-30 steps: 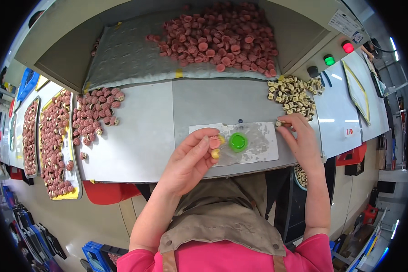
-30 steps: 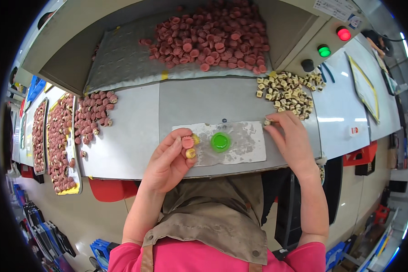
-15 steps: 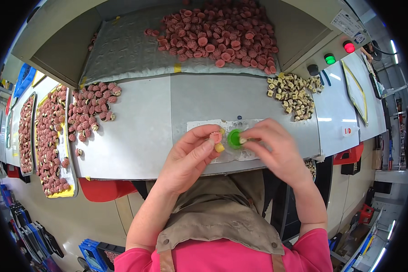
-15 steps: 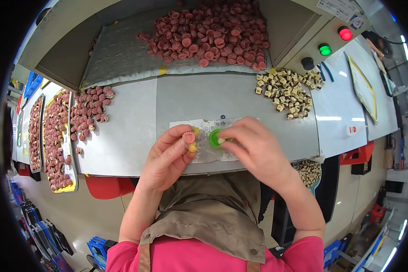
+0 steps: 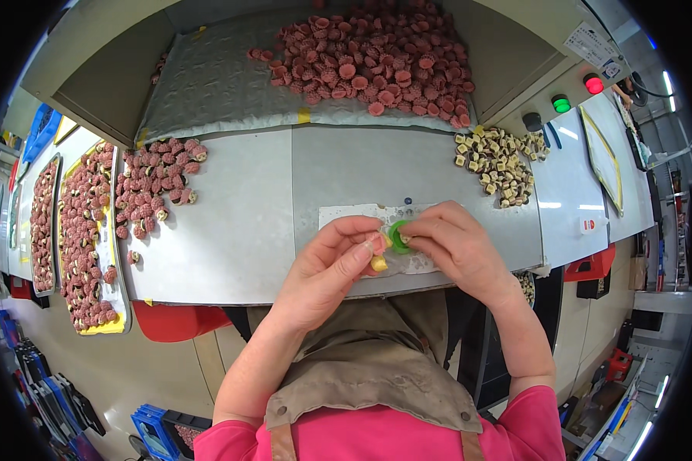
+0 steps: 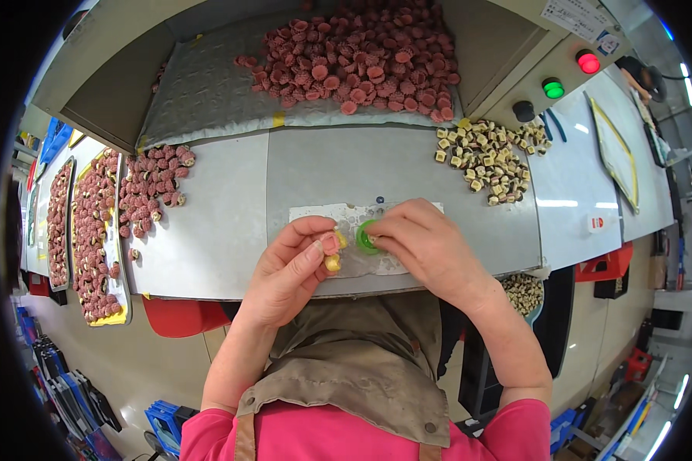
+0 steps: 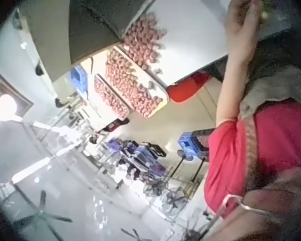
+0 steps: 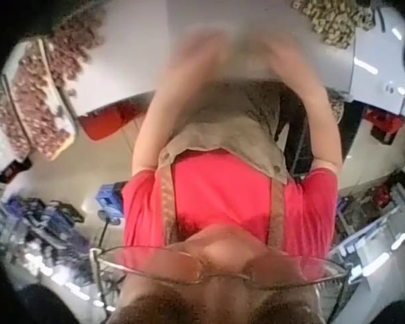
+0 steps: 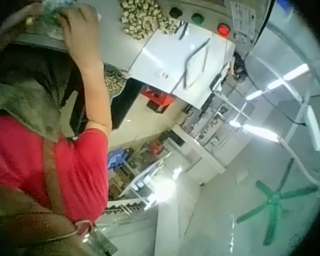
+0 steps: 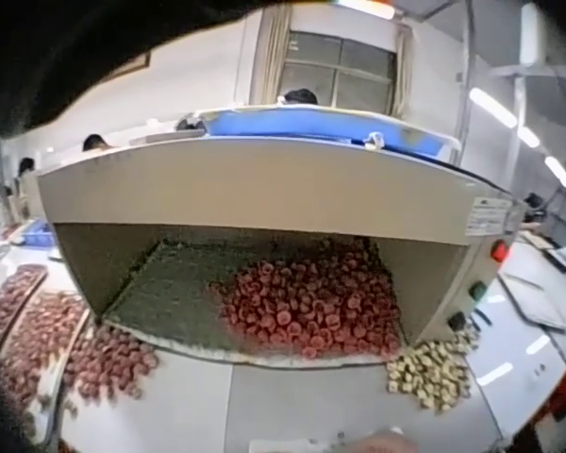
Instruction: Assembling small pink and yellow plastic components on a workbench template.
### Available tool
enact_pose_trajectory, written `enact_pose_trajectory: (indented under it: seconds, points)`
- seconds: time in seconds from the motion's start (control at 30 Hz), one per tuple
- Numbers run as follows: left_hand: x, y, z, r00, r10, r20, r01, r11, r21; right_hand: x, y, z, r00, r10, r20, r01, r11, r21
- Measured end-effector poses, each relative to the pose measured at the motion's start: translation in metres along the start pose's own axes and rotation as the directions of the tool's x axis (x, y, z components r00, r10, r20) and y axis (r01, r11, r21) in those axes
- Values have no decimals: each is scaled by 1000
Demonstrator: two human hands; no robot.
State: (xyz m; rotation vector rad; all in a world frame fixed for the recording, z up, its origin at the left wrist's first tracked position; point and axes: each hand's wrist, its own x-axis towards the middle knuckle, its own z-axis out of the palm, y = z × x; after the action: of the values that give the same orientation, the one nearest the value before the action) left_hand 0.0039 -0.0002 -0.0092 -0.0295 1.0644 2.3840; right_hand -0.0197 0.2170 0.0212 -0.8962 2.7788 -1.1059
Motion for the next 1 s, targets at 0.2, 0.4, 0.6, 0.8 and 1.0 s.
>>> enact_pose_trajectory:
  seconds: [0.2, 0.4, 0.6, 0.8, 1.0]
  points:
    - [-1, -4, 1, 1000, 4, 11, -5, 997, 71, -7, -15, 4, 958, 268, -102, -187, 852, 489]
    - [3, -6, 3, 1000, 17, 17, -18, 997, 78, 1, -27, 12, 974, 90, -209, -12, 938, 347]
    - [3, -8, 3, 999, 51, -12, -51, 996, 67, 3, -30, 18, 953, -149, -264, 155, 988, 3]
    - [-2, -27, 19, 863, 502, -62, -429, 792, 434, -1, -29, 29, 951, 104, -291, -4, 946, 324]
    - [-1, -17, 14, 952, 305, -9, -289, 912, 292, -5, -26, 28, 940, -108, -322, 121, 992, 20]
